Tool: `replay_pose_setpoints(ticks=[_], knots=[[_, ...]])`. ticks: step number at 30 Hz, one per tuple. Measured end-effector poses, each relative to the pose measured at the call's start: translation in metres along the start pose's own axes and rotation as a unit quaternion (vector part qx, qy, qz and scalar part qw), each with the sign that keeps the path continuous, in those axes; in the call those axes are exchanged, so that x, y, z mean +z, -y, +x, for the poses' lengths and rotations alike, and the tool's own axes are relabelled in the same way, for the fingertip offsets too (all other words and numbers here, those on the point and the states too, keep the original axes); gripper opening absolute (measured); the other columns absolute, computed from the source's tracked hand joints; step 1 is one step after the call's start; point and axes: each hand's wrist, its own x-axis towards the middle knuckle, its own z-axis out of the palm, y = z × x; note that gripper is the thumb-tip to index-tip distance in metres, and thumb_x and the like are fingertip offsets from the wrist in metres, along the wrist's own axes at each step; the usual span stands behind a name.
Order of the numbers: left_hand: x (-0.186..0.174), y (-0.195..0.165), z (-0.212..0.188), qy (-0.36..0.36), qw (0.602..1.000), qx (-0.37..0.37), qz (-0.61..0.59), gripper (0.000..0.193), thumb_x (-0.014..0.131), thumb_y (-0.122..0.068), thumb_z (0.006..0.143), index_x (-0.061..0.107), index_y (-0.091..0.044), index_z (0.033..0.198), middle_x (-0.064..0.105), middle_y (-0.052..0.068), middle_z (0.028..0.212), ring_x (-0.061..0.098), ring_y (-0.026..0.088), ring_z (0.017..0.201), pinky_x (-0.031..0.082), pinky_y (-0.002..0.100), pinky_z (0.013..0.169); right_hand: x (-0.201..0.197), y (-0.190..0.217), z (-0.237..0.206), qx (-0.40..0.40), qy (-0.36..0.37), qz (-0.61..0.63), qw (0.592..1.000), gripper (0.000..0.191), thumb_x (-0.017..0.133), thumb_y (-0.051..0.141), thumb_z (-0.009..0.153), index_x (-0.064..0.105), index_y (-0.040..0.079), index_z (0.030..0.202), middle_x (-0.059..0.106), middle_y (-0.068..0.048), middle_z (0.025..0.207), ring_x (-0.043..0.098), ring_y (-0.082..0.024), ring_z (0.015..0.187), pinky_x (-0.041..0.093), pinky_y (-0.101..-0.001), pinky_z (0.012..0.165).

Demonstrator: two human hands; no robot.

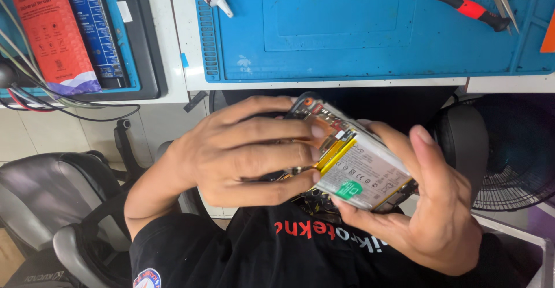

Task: The person works on a disassembled smartphone at a repair bench, pressing and prying the battery inside the phone frame by hand, then fitting the battery and pressing the frame together. They then power the phone on and hold it while the screen boots, checking the display.

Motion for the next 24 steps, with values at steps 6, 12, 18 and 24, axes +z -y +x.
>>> replay_pose_setpoints(ticks=[6,12,18,24], knots=[[0.006,-0.012,-0.001,-0.084,0.972,-0.217,-0.031,0.031,0.075,-0.005,0.087,0.060,0.009,0.110,0.057,0.026,0.127,0.066,0.041,0.124,0.059,0.055,0.104,0.005,-0.007,-0.002,-0.046,-0.101,-0.154,0.982,0.116,0.096,0.019,0.076,0.017,-0.001,0.159,0.067,-0.035,0.110,0.073,-0.041,0.094,0.061,-0.0433,0.078],[0.043,-0.024,0.008,-0.248,0.927,-0.253,-0.124,0.048,0.087,-0.014,0.085,0.056,0.008,0.113,0.043,0.034,0.134,0.054,0.041,0.130,0.059,0.046,0.101,0.010,-0.012,-0.011,-0.076,-0.138,-0.207,0.966,0.105,0.094,0.021,0.085,0.020,0.003,0.157,0.071,-0.028,0.111,0.070,-0.035,0.084,0.056,-0.0367,0.065],[0.058,-0.030,0.005,-0.253,0.936,-0.217,-0.112,0.038,0.087,-0.001,0.085,0.060,0.004,0.111,0.057,0.029,0.125,0.071,0.036,0.115,0.065,0.043,0.093,0.017,-0.022,-0.016,-0.129,-0.174,-0.183,0.959,0.097,0.094,0.022,0.085,0.027,0.000,0.151,0.071,-0.027,0.101,0.069,-0.032,0.080,0.048,-0.0346,0.061],[0.071,-0.033,0.006,-0.288,0.938,-0.186,-0.053,0.034,0.086,0.003,0.089,0.060,0.002,0.111,0.060,0.021,0.114,0.075,0.027,0.102,0.065,0.036,0.084,0.021,-0.031,-0.023,-0.148,-0.195,-0.176,0.954,0.095,0.094,0.021,0.082,0.030,-0.001,0.149,0.070,-0.027,0.104,0.065,-0.031,0.086,0.051,-0.0343,0.063]])
